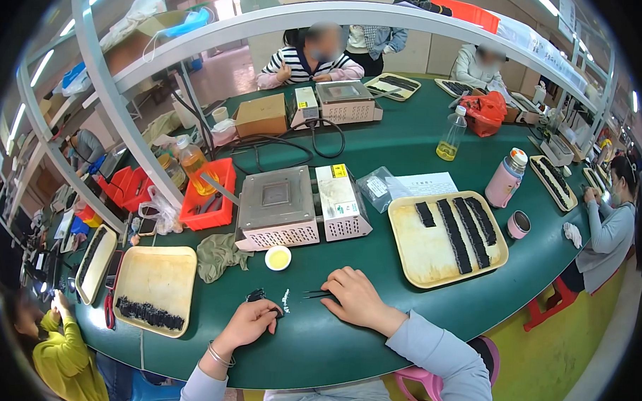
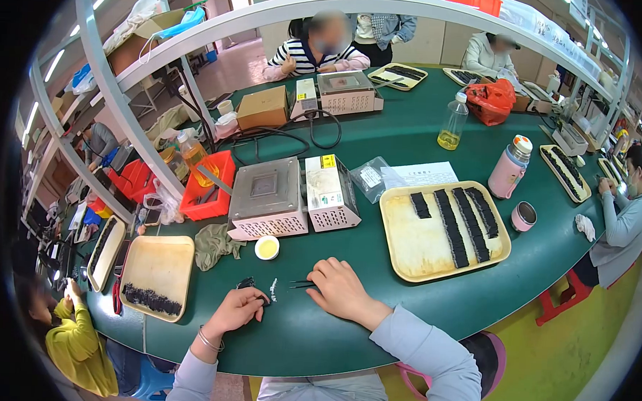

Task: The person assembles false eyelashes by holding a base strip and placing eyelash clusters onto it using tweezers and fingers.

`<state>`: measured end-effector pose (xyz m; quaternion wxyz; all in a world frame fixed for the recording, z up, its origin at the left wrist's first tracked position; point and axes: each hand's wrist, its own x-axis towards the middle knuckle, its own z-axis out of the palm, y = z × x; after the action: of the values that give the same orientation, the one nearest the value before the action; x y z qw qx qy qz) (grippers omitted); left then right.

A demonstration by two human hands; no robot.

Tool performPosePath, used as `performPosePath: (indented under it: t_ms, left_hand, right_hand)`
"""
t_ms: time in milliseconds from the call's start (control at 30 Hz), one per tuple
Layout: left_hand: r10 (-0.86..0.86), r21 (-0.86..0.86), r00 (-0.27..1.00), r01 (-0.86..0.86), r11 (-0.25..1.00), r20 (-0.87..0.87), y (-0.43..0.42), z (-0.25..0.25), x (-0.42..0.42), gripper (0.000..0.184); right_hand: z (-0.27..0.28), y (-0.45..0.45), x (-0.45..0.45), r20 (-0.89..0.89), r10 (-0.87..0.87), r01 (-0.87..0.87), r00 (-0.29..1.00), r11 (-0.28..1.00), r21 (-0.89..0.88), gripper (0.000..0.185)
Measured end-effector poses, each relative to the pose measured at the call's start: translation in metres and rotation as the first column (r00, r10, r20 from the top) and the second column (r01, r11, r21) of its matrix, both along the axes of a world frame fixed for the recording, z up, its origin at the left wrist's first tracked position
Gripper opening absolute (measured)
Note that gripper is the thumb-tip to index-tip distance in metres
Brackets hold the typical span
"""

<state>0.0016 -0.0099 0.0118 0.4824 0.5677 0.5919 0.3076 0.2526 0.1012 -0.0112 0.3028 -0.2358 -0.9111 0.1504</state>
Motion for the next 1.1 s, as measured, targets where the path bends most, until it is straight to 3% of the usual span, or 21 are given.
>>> performPosePath:
  t_ms: [600,733,1000,1100]
  left_hand:
    - [-0.029,0.066,0.995,0.035,0.997,-0.096,0.002,-0.001,0.002,0.012]
    - [-0.084,0.074,0.993,0.090,0.993,-0.078,0.012,0.005,-0.001,0.012]
    - [0.016,-0.036,0.997,-0.013,0.999,0.070,0.010,0.005,0.003,0.012]
    - [0.016,-0.023,0.998,-0.015,1.000,0.057,0.003,0.000,0.003,0.012]
  right_hand:
    - [0.004,0.001,-0.009,0.038,-0.064,0.063,0.997,0.998,0.018,0.013]
    - [0.009,0.005,-0.016,0.018,-0.013,0.015,1.000,0.994,-0.108,0.011]
    - [0.019,-0.003,-0.036,-0.086,-0.057,0.016,0.995,0.907,-0.421,0.016]
    - [0.019,-0.008,-0.035,-0.071,-0.053,0.017,0.996,0.905,-0.425,0.017]
